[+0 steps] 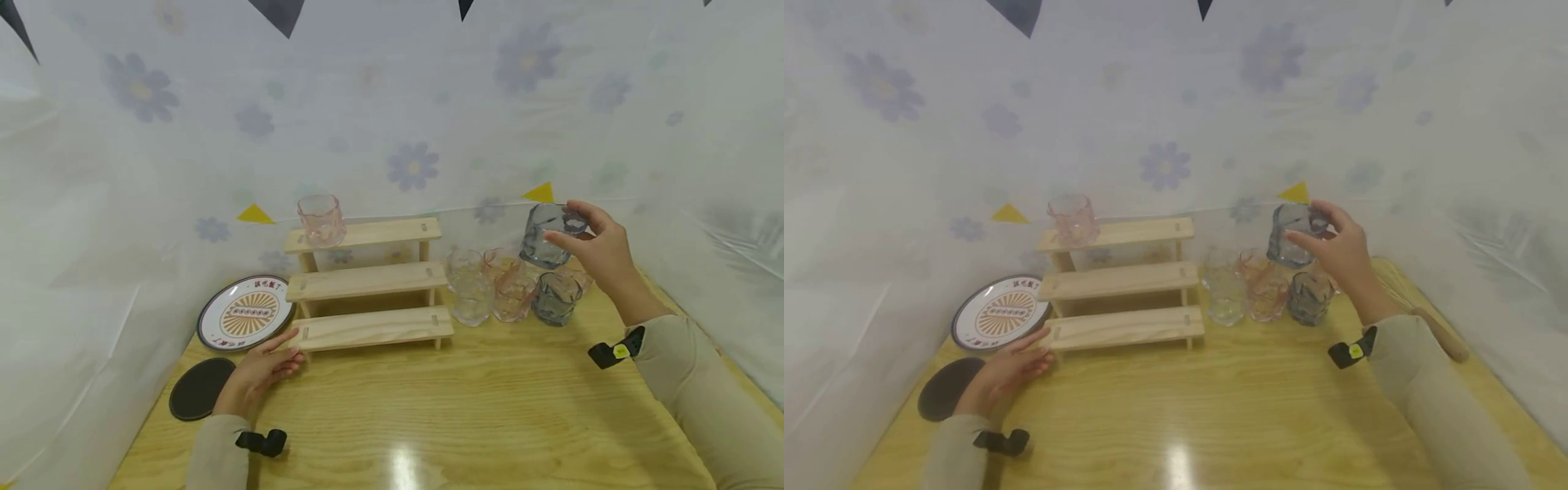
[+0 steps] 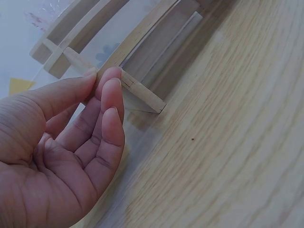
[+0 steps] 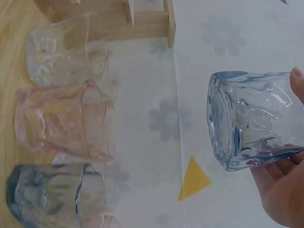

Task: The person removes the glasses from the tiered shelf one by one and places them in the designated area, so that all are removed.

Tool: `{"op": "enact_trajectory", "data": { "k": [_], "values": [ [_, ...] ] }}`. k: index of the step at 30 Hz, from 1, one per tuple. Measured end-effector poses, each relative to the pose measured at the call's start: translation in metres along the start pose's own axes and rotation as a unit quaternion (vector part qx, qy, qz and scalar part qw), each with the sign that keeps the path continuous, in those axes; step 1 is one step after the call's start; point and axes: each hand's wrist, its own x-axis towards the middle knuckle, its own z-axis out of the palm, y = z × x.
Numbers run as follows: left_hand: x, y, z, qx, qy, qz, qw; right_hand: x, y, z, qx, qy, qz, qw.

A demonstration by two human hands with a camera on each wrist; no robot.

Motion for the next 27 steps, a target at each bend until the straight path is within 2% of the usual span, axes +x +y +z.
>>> {"op": "enact_trajectory", "data": {
  "k": [6, 12, 20, 27],
  "values": [
    [-0.001, 0.000, 0.000, 0.001, -0.002, 0.002, 1.0000, -0.014, 0.026, -0.027, -0.032, 0.016, 0.020, 0.9992],
    [0.000, 0.000, 0.000, 0.005, -0.004, 0.002, 1.0000, -0.027, 0.051, -0.045, -0.053, 0.035, 0.041, 0.9971],
    [-0.002, 0.002, 0.001, 0.003, 0.003, -0.006, 1.0000, -0.043, 0.079, -0.059, -0.052, 0.045, 0.097, 0.9929],
    [-0.002, 0.003, 0.003, 0.000, 0.004, -0.007, 1.0000, -0.052, 0.108, -0.062, -0.036, 0.051, 0.134, 0.9890]
  ]
}}
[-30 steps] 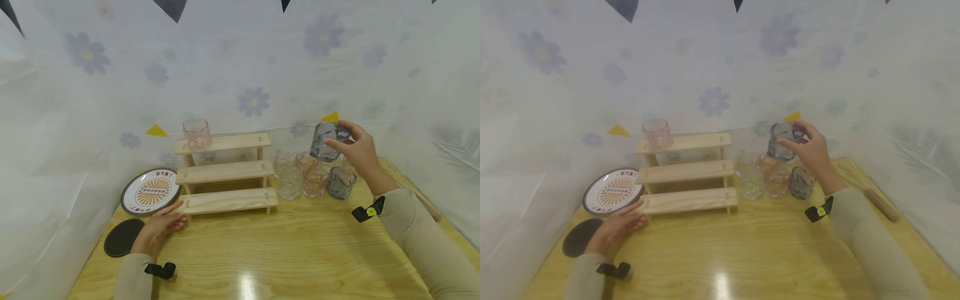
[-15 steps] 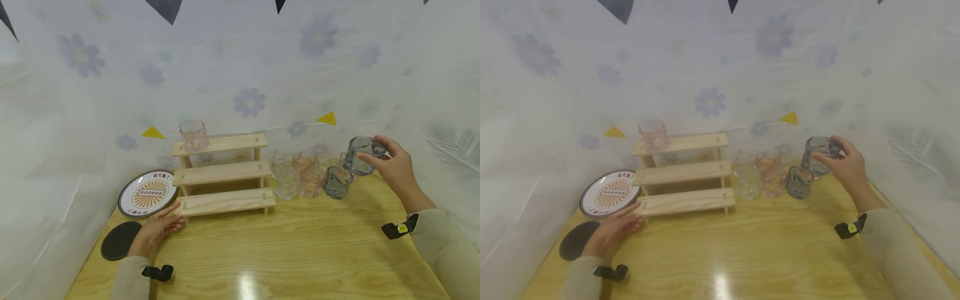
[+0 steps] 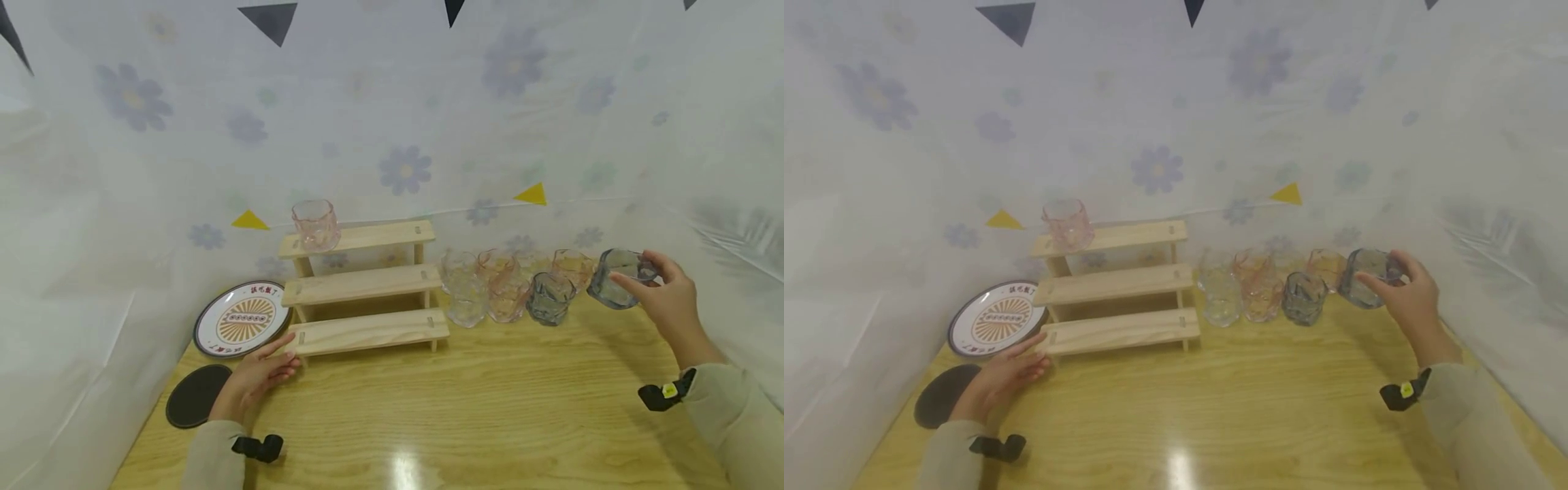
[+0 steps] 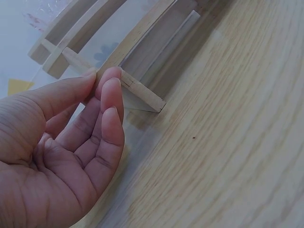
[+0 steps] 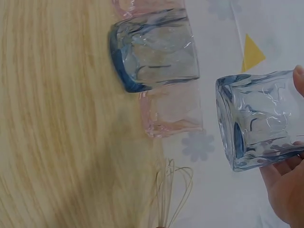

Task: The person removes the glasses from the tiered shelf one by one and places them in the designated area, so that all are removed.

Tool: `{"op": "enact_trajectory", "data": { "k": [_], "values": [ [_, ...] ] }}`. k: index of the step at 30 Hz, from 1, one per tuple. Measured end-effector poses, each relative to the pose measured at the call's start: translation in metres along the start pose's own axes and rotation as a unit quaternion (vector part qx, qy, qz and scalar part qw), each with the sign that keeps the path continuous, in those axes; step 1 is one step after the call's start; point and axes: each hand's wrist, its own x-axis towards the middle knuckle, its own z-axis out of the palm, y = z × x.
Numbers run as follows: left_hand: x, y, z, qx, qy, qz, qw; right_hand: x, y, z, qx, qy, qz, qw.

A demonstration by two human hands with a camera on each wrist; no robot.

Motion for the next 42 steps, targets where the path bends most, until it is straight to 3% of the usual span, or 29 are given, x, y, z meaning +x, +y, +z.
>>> {"op": "enact_trajectory", "data": {
  "k": [8, 16, 28, 38, 42],
  "values": [
    [0.002, -0.003, -0.001, -0.013, -0.013, 0.001, 0.9998, 0.002, 0.029, 0.008, 0.002, -0.008, 0.047, 0.9989],
    [0.003, -0.001, -0.002, -0.010, -0.002, -0.001, 1.0000, 0.005, 0.049, 0.026, 0.002, -0.038, 0.049, 0.9981],
    [0.002, -0.002, 0.000, -0.012, 0.006, -0.003, 0.9999, 0.008, 0.051, 0.042, 0.012, -0.046, 0.032, 0.9983],
    [0.002, -0.005, -0.001, -0.004, 0.018, -0.004, 0.9998, 0.009, 0.054, 0.048, -0.002, -0.028, 0.026, 0.9993],
    [0.002, -0.004, 0.000, -0.005, 0.009, 0.000, 0.9999, 0.009, 0.055, 0.048, -0.010, -0.019, 0.020, 0.9996]
  ]
}}
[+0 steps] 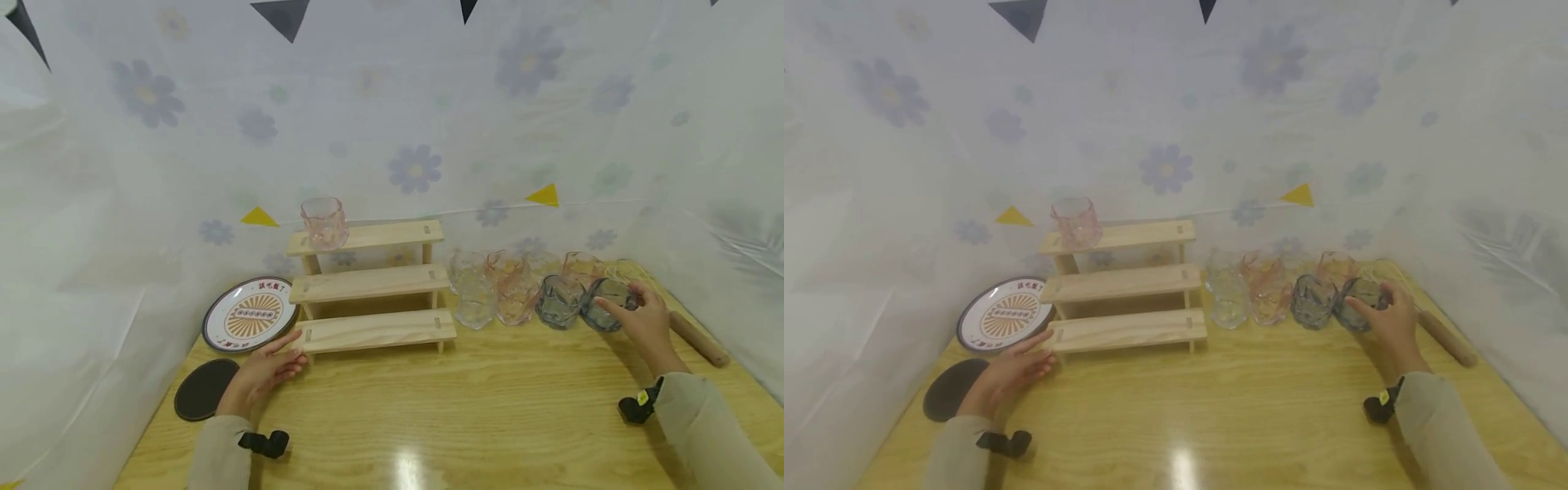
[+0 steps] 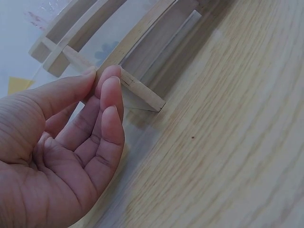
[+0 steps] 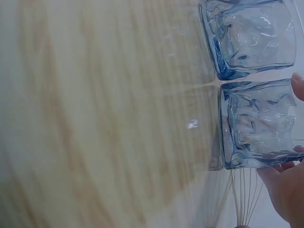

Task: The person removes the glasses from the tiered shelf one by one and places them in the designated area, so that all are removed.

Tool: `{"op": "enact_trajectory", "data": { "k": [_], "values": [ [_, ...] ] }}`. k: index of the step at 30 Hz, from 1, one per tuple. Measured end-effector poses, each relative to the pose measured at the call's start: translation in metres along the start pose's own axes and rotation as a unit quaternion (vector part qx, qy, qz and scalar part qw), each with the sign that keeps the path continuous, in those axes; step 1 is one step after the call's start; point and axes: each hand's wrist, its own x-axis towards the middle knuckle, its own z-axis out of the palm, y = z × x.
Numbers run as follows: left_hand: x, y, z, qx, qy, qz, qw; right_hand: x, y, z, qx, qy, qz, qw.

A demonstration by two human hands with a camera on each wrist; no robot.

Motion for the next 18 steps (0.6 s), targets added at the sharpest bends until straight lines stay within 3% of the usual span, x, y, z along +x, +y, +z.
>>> {"op": "enact_trajectory", "data": {
  "k": [9, 18],
  "values": [
    [-0.0007, 0.0021, 0.0015, -0.003, -0.006, 0.000, 1.0000, -0.0018, -0.0008, 0.0002, -0.015, 0.003, -0.039, 0.9991],
    [0.0001, 0.0014, -0.0002, -0.001, -0.002, -0.003, 1.0000, -0.0045, -0.0050, -0.0033, 0.014, 0.003, -0.023, 0.9996]
  ]
}}
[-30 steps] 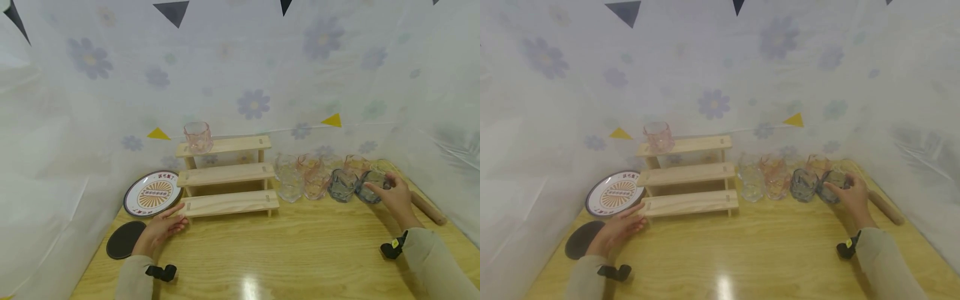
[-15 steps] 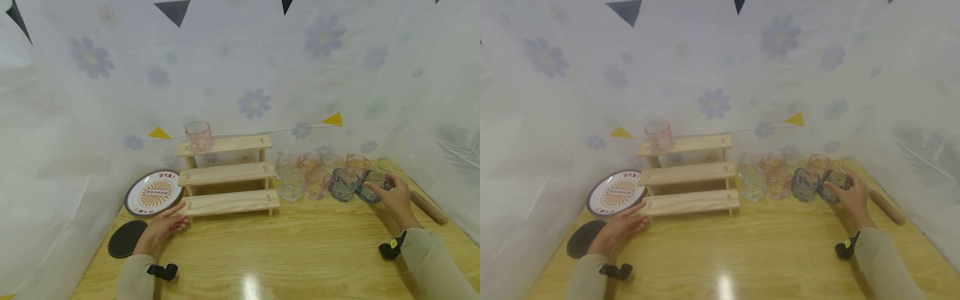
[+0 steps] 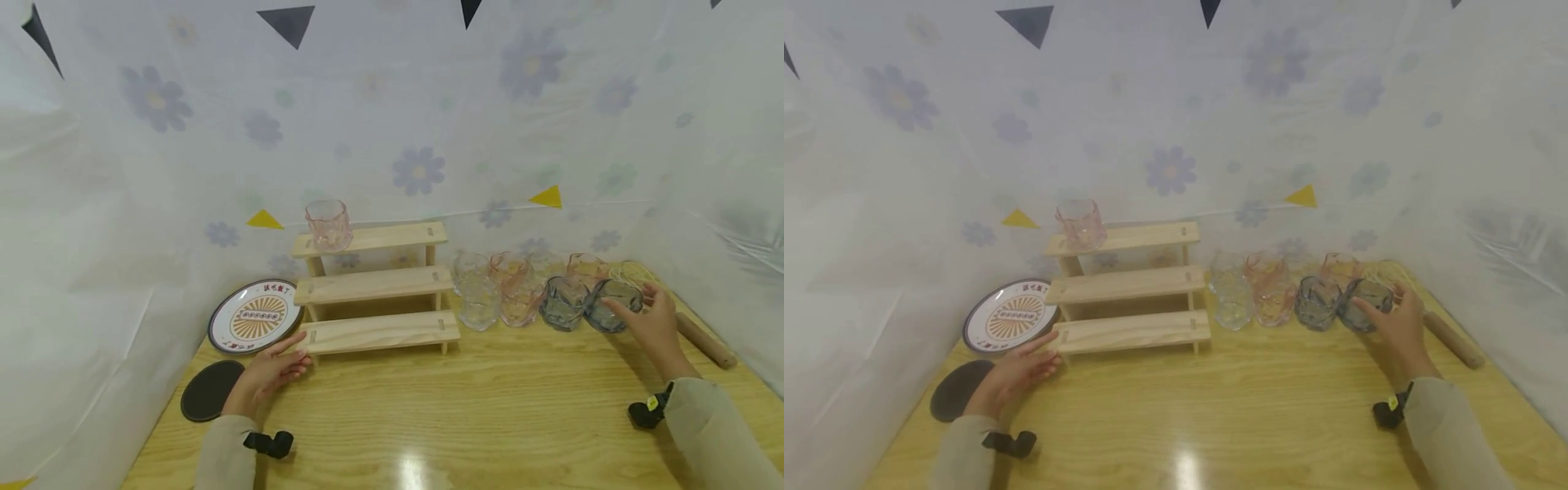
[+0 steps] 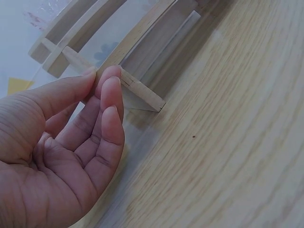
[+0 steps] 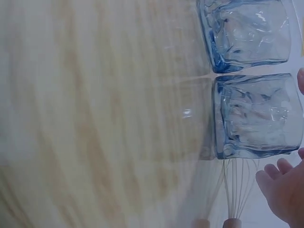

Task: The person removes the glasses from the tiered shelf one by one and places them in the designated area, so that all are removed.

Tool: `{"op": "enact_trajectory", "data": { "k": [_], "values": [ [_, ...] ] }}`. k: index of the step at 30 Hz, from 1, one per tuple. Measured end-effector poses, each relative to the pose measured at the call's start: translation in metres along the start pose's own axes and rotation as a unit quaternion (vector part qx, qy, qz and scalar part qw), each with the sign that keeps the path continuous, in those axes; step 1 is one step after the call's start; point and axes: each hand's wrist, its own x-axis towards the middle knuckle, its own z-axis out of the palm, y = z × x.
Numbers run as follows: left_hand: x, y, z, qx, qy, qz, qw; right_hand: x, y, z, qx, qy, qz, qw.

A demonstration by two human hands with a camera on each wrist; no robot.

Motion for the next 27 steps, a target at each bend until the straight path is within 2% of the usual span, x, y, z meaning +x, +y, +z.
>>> {"op": "enact_trajectory", "data": {
  "k": [10, 17, 22, 27],
  "values": [
    [0.002, 0.000, -0.001, 0.004, 0.008, 0.000, 1.0000, 0.003, -0.021, -0.007, 0.012, 0.066, -0.007, 0.9977],
    [-0.002, -0.002, 0.000, 0.005, 0.005, 0.003, 1.0000, 0.007, -0.056, 0.016, 0.043, 0.090, -0.059, 0.9932],
    [0.001, -0.004, 0.001, 0.004, 0.001, 0.007, 1.0000, 0.009, -0.088, 0.041, 0.056, 0.071, -0.107, 0.9902],
    [0.003, -0.004, 0.000, 0.001, 0.003, 0.008, 1.0000, 0.010, -0.123, 0.068, 0.090, 0.020, -0.156, 0.9834]
  ]
}}
